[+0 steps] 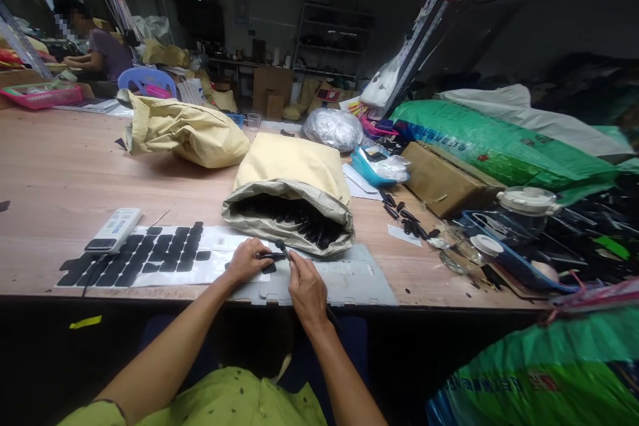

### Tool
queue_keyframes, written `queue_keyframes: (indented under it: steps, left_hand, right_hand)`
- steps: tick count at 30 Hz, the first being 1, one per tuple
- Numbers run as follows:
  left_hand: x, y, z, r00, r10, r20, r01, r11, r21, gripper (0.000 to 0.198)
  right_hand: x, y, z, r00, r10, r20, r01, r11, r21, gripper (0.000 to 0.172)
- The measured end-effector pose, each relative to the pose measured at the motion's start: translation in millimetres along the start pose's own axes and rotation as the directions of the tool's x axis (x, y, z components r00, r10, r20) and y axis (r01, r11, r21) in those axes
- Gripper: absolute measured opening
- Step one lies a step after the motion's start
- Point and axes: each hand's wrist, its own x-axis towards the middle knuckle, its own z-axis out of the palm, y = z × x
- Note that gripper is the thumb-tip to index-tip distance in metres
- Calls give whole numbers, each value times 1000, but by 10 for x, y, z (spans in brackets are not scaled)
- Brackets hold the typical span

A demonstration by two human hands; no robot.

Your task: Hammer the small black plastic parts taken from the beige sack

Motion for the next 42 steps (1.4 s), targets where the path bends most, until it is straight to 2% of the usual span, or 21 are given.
queue_keyframes:
  steps: [3, 7, 12, 15, 18, 21, 24, 26, 32, 36, 39, 42]
  left_hand:
    - [-13, 5, -9, 1000, 9, -10, -9, 1000, 1, 15]
    - [-50, 0, -25, 999, 51, 20, -50, 998, -27, 13]
    - [-50, 5, -70, 995, 91, 47, -89, 995, -42, 12]
    - [-113, 78, -106, 991, 105, 78, -102, 994, -38, 13]
    - [-366, 194, -83, 972, 209, 108, -205, 978, -42, 16]
    - [-762, 266, 28, 938, 306, 164, -305, 952, -28, 18]
    - [-1090, 242, 164, 901, 345, 264, -372, 926, 60, 13]
    - [-1198, 198, 232, 889, 342, 305, -390, 914, 113, 11]
    - [-1198, 127, 319, 898, 313, 308, -375, 911, 169, 15]
    - [-1225, 134, 321, 894, 319, 313, -376, 916, 140, 18]
    - [-1244, 185, 265, 909, 309, 280, -342, 936, 77, 21]
    - [-1108, 285, 122, 935, 302, 186, -299, 953, -45, 22]
  right_hand:
    - [98, 156, 19, 999, -35, -24, 31, 986, -163, 33]
    - [146, 333, 110, 989, -144, -30, 126, 937, -327, 28]
    - [137, 371, 164, 985, -168, -39, 144, 925, -351, 25]
    - [133, 358, 156, 986, -160, -43, 136, 928, -347, 24]
    - [130, 356, 153, 986, -162, -46, 137, 931, -339, 24]
    - [128, 360, 160, 985, -164, -59, 135, 933, -334, 23]
    - [127, 360, 170, 983, -169, -68, 137, 933, -333, 23]
    - [127, 357, 173, 983, -172, -72, 139, 932, -334, 23]
    - [123, 345, 175, 981, -177, -80, 140, 931, -338, 23]
    - [122, 336, 178, 981, -173, -83, 136, 931, -338, 22]
    - [121, 327, 176, 983, -165, -83, 129, 934, -333, 22]
    - [121, 324, 174, 984, -161, -78, 127, 936, -329, 22]
